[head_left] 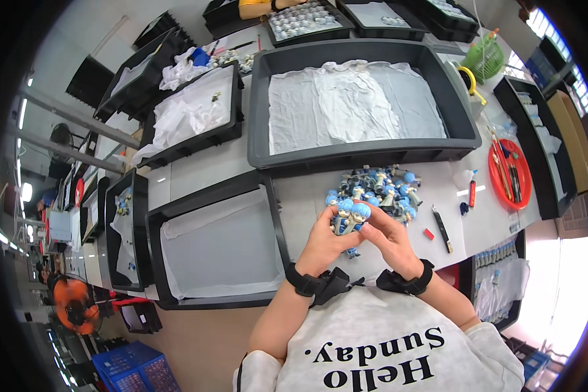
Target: The person assembles small blue and white miniature figures at a workbench. They pick up individual figures, apply glue from a small bottle to specific parts, and attach components by hand. Completed figures are placed into a black tray lined with white paper. The process is repeated for multiple figures throughout the clip.
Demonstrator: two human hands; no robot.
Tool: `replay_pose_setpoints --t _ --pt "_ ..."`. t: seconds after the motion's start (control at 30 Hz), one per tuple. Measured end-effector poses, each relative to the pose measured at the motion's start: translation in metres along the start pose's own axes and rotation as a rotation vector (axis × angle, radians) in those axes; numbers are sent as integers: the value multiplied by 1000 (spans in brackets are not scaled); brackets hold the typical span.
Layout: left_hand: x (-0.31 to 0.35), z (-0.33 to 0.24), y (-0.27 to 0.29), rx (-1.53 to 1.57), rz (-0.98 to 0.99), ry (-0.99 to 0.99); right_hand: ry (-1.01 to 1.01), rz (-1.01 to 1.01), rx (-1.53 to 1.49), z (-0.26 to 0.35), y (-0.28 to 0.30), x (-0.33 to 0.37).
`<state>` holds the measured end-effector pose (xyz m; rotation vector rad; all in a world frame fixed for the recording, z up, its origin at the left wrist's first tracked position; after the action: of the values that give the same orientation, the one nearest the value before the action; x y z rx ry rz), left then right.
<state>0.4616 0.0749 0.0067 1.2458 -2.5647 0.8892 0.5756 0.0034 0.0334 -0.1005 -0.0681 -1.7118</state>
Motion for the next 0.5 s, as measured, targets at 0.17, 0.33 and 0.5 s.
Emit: replay_pose_setpoints --t 0.17,0.33,0.5 --pt "-2 14 -28 91 176 55 -81 -124 -72 -15 20 13" --pt "-4 28 -23 209 253 93 -128 -184 -213 -21 25 17" --pt "-3 26 -28 99 169 37 -203 -200 -244 -18 31 17"
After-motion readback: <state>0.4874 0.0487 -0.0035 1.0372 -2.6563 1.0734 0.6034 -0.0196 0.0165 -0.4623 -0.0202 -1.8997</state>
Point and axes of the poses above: each hand's wrist, its own x-axis away from the middle knuckle, its own y-axis out of the back of the hand, z = x × y, the point moved 4 cm from there along -x, towards the middle knuckle, and after that the axes turned 14 degrees about x, right-handed, at the moved point
